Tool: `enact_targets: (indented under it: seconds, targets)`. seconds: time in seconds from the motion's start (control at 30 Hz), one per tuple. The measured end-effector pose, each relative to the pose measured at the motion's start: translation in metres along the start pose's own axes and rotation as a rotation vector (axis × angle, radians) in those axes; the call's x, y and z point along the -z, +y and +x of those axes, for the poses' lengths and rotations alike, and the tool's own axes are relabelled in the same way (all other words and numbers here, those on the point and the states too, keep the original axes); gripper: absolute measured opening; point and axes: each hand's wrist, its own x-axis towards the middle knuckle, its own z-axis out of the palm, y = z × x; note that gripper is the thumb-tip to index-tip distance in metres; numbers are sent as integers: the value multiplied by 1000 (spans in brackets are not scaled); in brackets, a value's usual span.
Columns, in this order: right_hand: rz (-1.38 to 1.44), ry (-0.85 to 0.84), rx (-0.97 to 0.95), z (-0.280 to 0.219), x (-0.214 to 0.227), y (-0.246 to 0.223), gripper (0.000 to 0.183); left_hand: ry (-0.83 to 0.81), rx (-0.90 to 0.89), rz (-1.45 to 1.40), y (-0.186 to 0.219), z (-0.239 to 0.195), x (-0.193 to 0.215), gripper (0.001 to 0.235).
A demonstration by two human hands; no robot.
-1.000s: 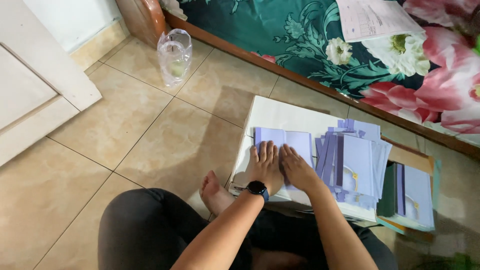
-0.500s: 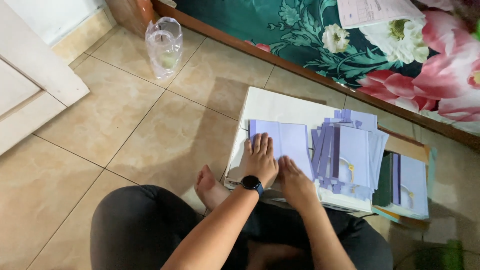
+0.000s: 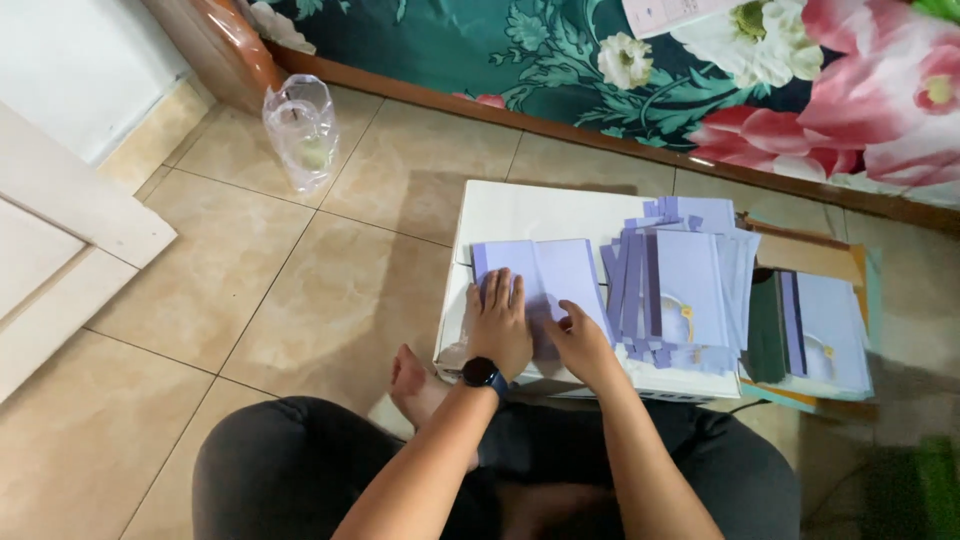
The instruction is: The person is sitting on the floor, picking up purple envelopes one by one, folding them, and placing them into a stack on top of a white box.
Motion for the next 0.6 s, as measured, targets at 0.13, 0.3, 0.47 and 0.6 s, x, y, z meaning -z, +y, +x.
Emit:
enact_targets:
  seconds: [0.13, 0.3, 0.47, 0.6]
  targets:
    - [56, 38, 80, -9, -4, -11, 45, 5, 11, -49, 10, 0, 24, 60]
    - [98, 310, 110, -35, 29, -35, 43, -26, 89, -259, 16, -1, 43, 76]
    - [-16, 565, 0, -39, 119, 37, 42, -100, 3, 17, 14, 2, 39, 73]
    - [-181, 558, -192, -33, 146, 107, 46, -306, 32, 10, 21, 7, 63, 71]
